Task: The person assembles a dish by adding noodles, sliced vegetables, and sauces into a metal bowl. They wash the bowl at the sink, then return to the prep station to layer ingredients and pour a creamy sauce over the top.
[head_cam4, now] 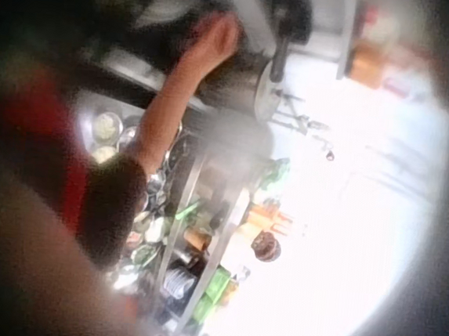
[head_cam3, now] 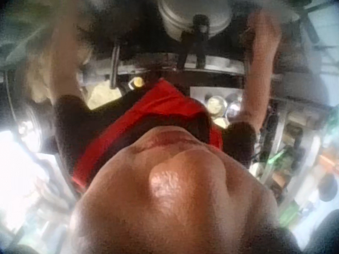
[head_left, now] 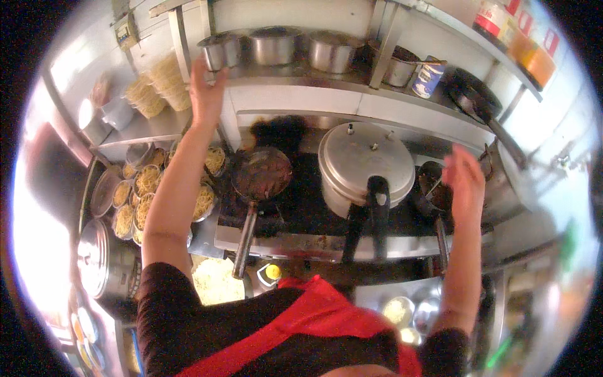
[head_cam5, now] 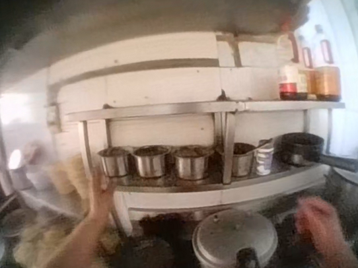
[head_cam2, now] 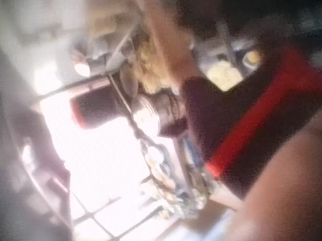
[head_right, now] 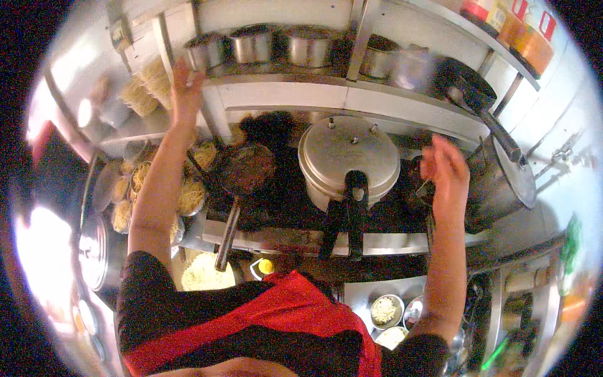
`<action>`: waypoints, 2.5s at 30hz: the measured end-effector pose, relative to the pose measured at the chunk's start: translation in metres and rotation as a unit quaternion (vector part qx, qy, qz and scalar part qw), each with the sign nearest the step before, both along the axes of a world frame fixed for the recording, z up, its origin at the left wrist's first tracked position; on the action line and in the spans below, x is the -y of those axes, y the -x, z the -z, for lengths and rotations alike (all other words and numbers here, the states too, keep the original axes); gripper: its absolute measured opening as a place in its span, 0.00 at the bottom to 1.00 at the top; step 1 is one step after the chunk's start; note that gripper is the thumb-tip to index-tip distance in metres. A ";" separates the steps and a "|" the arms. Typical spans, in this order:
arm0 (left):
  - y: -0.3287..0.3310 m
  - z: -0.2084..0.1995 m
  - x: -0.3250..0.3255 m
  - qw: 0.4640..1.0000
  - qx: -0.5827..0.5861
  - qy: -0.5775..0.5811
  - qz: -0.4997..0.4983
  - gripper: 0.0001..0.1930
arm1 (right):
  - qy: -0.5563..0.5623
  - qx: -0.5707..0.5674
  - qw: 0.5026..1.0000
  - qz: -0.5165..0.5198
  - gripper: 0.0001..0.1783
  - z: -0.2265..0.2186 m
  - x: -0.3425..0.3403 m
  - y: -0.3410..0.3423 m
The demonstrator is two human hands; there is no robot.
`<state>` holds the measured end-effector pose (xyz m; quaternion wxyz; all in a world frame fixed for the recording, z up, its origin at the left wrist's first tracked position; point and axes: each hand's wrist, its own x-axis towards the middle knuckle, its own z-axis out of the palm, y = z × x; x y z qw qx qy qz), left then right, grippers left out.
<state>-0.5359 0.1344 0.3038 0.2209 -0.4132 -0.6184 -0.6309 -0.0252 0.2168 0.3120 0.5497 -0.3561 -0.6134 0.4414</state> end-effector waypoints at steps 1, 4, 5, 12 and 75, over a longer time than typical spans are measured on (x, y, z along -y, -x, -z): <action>0.012 -0.001 -0.005 0.999 0.033 0.001 0.021 0.34 | -0.012 -0.045 0.999 -0.017 0.16 -0.016 -0.021 0.011; 0.044 -0.011 -0.004 0.992 0.103 0.011 0.077 0.41 | -0.016 -0.171 0.985 -0.035 0.23 -0.051 -0.075 0.056; 0.052 -0.014 -0.010 0.995 0.080 0.026 0.044 0.41 | -0.012 -0.203 0.978 -0.039 0.24 -0.057 -0.100 0.067; 0.099 -0.030 -0.038 0.984 -0.145 0.083 -0.069 0.25 | -0.047 -0.151 0.984 -0.083 0.17 -0.083 -0.166 0.104; -0.648 0.214 0.318 0.299 -0.366 0.126 0.872 0.16 | 0.141 -0.176 0.641 0.734 0.10 0.242 0.671 -0.163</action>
